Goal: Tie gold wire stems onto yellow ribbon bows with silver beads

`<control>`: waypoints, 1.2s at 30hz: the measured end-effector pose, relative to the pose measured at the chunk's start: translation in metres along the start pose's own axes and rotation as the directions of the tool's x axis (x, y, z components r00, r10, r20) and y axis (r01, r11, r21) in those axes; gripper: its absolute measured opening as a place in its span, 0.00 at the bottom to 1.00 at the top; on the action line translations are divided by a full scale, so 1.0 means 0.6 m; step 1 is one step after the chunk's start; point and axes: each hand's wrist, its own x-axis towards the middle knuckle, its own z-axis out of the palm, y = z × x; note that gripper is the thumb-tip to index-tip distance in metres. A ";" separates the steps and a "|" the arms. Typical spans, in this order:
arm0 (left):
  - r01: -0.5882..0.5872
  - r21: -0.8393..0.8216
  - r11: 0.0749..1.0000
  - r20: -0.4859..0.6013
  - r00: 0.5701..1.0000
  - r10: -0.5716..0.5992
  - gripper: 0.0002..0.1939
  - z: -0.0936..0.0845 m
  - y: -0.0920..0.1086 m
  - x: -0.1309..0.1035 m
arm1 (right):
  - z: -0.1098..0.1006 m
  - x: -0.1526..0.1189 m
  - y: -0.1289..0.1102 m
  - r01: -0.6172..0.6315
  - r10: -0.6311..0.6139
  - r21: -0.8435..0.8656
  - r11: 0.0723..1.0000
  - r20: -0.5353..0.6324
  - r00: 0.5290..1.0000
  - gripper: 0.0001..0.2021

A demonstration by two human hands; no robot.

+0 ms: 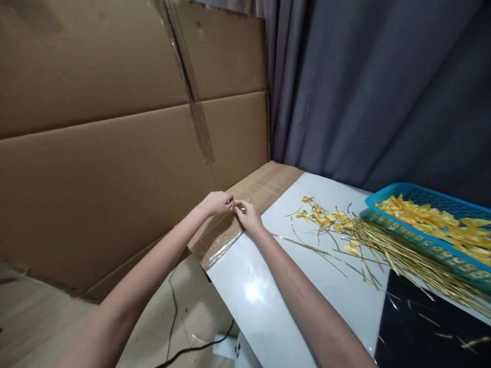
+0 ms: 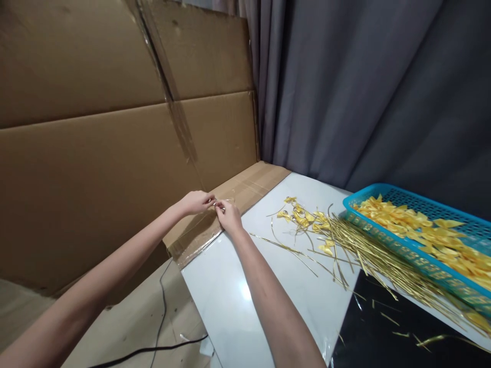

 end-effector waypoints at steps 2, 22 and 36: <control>-0.013 0.012 1.000 0.001 1.000 0.013 0.15 0.000 0.003 0.001 | -0.001 0.000 0.000 0.005 -0.005 -0.007 1.000 0.001 1.000 0.13; -0.103 0.058 0.993 0.028 0.994 0.101 0.15 0.020 0.017 0.015 | -0.009 0.003 0.008 -0.005 0.016 -0.126 0.992 0.086 0.996 0.13; -0.084 0.073 0.994 0.042 0.996 0.081 0.15 0.018 0.020 0.020 | 0.003 0.013 0.037 -0.061 0.055 0.049 0.997 0.104 0.993 0.14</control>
